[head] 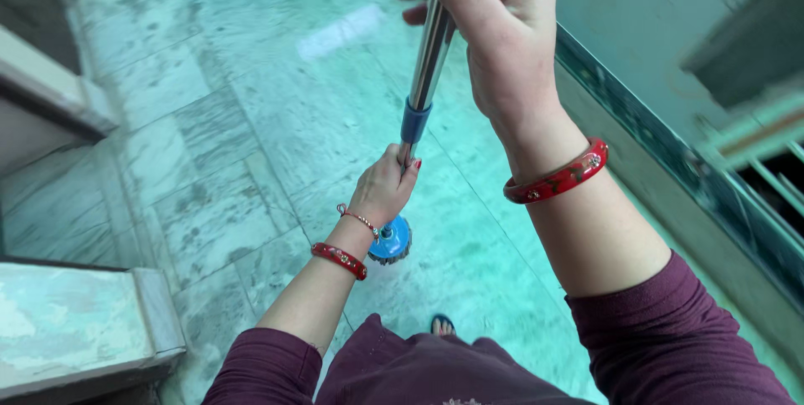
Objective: The person mops a marble floor using a string mop, repeatedly dipping the mop head into a blue bucket and spinning it to wring out excess water.
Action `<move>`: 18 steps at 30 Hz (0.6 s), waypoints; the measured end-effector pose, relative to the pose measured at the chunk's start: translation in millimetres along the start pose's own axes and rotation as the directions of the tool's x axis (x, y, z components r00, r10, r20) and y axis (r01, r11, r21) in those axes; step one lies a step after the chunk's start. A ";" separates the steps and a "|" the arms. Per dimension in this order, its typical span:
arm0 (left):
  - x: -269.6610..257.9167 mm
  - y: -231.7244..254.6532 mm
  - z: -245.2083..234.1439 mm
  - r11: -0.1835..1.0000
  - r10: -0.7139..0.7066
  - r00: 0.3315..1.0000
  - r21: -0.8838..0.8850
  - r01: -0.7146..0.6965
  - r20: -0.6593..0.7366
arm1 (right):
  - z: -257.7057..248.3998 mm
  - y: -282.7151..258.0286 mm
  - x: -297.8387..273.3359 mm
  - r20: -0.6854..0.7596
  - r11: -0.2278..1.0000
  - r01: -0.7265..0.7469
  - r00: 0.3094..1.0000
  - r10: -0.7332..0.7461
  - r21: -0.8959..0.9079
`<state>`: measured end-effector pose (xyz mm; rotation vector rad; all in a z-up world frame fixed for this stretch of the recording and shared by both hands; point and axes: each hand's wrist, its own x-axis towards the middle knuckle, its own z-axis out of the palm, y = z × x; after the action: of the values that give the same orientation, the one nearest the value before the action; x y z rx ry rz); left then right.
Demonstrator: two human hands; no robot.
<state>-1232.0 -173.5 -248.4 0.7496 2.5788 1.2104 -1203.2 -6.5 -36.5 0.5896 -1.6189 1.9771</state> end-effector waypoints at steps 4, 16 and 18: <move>46.4 -45.0 -40.7 0.997 -0.078 0.994 0.007 0.079 -0.071 | 31.0 68.6 75.6 0.128 0.992 -0.051 0.991 0.036 0.115; 266.0 -143.1 -165.3 0.998 -0.014 0.937 0.045 0.031 -0.349 | -28.0 538.5 94.7 -0.281 0.338 -0.923 0.379 0.882 -0.185; 315.3 -143.4 -187.2 1.000 -0.006 0.923 0.025 0.017 -0.384 | -42.2 597.7 93.0 -0.331 0.026 -0.884 0.201 0.922 -0.467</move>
<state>-1623.4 -210.4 -225.1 0.5436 2.9090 1.4458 -1654.2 -47.8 -439.8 -1.0171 -2.9260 1.8470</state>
